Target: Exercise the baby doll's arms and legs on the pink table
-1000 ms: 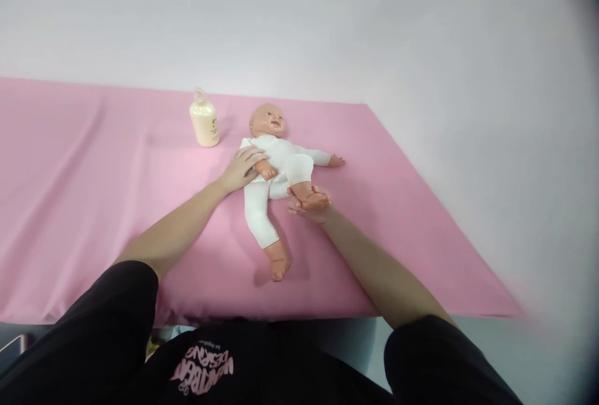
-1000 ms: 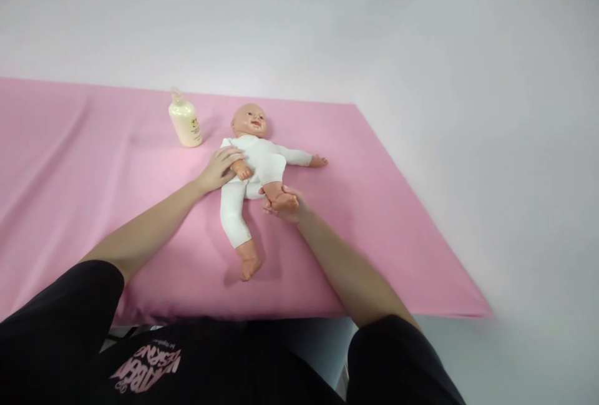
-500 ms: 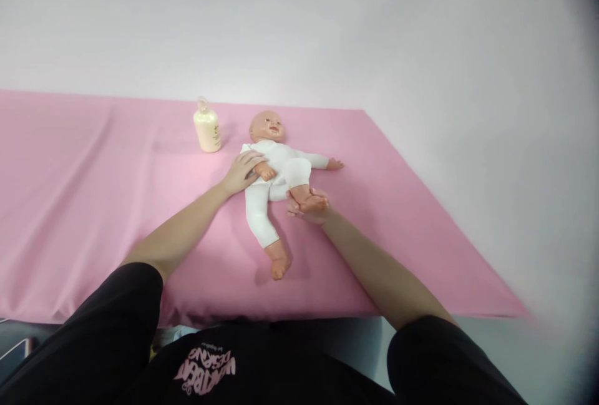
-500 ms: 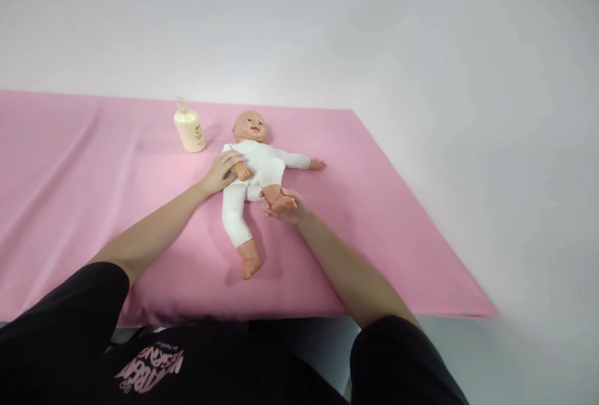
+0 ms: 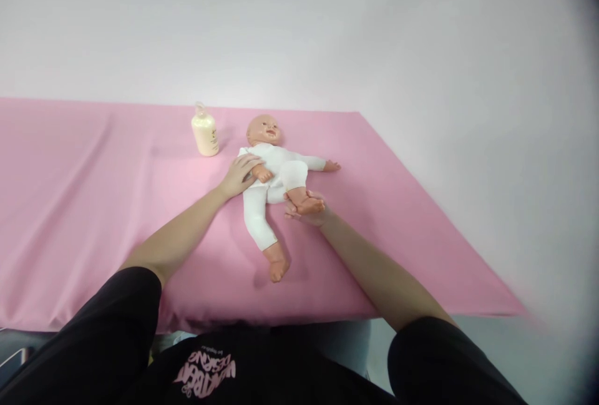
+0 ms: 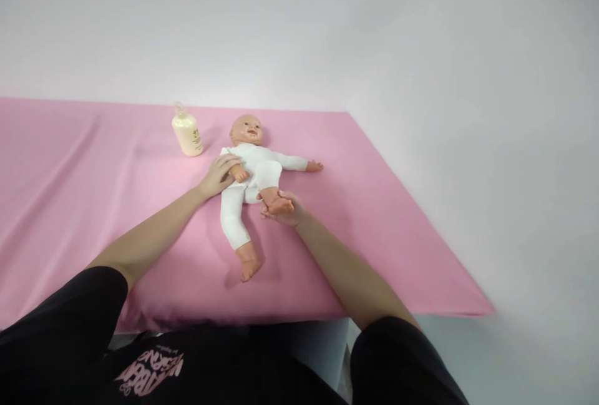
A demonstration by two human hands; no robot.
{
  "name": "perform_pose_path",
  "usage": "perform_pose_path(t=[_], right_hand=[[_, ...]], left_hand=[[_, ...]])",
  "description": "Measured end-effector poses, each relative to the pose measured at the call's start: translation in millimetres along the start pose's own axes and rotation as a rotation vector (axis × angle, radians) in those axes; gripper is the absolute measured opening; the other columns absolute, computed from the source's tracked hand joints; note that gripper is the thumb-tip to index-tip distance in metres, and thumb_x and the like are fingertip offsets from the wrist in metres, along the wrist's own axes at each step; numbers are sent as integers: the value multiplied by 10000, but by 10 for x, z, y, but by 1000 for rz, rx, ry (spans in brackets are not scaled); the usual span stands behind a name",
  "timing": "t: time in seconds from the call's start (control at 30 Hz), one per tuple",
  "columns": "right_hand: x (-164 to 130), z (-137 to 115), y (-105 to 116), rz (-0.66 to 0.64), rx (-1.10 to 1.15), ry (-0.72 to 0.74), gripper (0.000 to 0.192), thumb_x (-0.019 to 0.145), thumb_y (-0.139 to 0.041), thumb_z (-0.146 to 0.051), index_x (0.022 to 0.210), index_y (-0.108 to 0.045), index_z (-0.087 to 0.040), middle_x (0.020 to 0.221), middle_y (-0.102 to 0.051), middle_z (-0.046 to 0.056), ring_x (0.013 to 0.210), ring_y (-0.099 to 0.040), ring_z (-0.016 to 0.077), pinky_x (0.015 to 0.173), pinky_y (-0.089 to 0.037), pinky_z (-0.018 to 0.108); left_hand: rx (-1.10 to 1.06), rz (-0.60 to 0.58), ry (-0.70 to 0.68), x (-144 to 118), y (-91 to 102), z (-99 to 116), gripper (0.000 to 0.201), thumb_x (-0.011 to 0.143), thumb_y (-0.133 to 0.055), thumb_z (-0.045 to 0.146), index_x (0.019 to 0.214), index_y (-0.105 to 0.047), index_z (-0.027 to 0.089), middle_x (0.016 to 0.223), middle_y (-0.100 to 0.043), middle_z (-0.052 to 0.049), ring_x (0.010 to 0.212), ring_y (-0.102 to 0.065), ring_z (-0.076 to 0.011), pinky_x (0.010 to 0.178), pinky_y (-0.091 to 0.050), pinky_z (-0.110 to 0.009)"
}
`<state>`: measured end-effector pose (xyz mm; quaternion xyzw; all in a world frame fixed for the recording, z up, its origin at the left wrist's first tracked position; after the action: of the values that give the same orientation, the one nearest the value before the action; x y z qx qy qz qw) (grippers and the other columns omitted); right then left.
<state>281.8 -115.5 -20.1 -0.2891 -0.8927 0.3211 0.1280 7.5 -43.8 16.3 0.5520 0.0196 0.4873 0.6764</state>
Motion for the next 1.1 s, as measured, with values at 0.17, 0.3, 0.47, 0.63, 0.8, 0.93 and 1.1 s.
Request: perform_pose_path(t=[0.17,0.3,0.47,0.63,0.8,0.93,1.1], right_hand=[[28,6,-16,53,22,28,446,885,-579,-557,1100,-634,-171,743,-657,0,663,-585,156,756,-511,330],[36,-27,-69,103,48,40,437,885,-576,-536,1079,-649,-152,764,-683,14,654,-584,153,760,-527,340],[44,-41,-157,67,73,8,418,933,-538,-519,1102,-647,-153,744,-698,6,759,-660,191,1048,-496,519],[82,42,-219,-55,114,19,442,896,-626,-524,1141,-642,-155,803,-725,3,741,-659,176,1139,-434,598],[79,156,-266,-111,115,-17,455,927,-565,-553,1155,-629,-165,875,-731,45,835,-688,206,1070,-494,559],[97,169,-281,-24,156,-46,470,933,-529,-588,1128,-623,-171,838,-695,33,800,-648,195,977,-535,496],[139,90,-291,170,212,-24,425,966,-491,-547,1055,-637,-158,759,-672,12,658,-579,149,862,-564,418]], left_hand=[[2,22,-23,-8,-5,-12,481,950,-532,360,1393,-610,191,1459,-606,-160,1407,-501,-310,1216,-342,-513],[-4,47,-57,-8,-21,-33,463,961,-524,366,1376,-611,180,1439,-615,-172,1393,-515,-317,1201,-359,-530],[-13,70,-57,-2,-14,-56,476,966,-525,419,1372,-608,186,1435,-625,-169,1389,-525,-319,1200,-366,-555],[-32,69,-85,-91,75,-95,505,983,-554,470,1401,-583,189,1445,-618,-186,1396,-533,-328,1199,-383,-573],[-38,98,-131,-213,143,-152,540,1023,-515,493,1456,-537,170,1479,-594,-217,1429,-519,-336,1199,-397,-580],[28,36,-140,-216,91,-169,527,1050,-439,533,1413,-600,188,1444,-639,-195,1447,-511,-334,1200,-392,-597],[84,-9,-134,-183,55,-154,539,1069,-368,530,1410,-618,197,1465,-632,-188,1483,-477,-323,1224,-356,-612]])
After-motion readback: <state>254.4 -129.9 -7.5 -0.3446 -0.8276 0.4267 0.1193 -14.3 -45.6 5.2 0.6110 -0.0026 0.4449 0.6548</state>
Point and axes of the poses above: each hand's wrist, its own x-axis towards the middle knuckle, its own y-axis out of the back of the hand, z = x × y, the point moved 1 cm from there along x, towards the middle knuckle
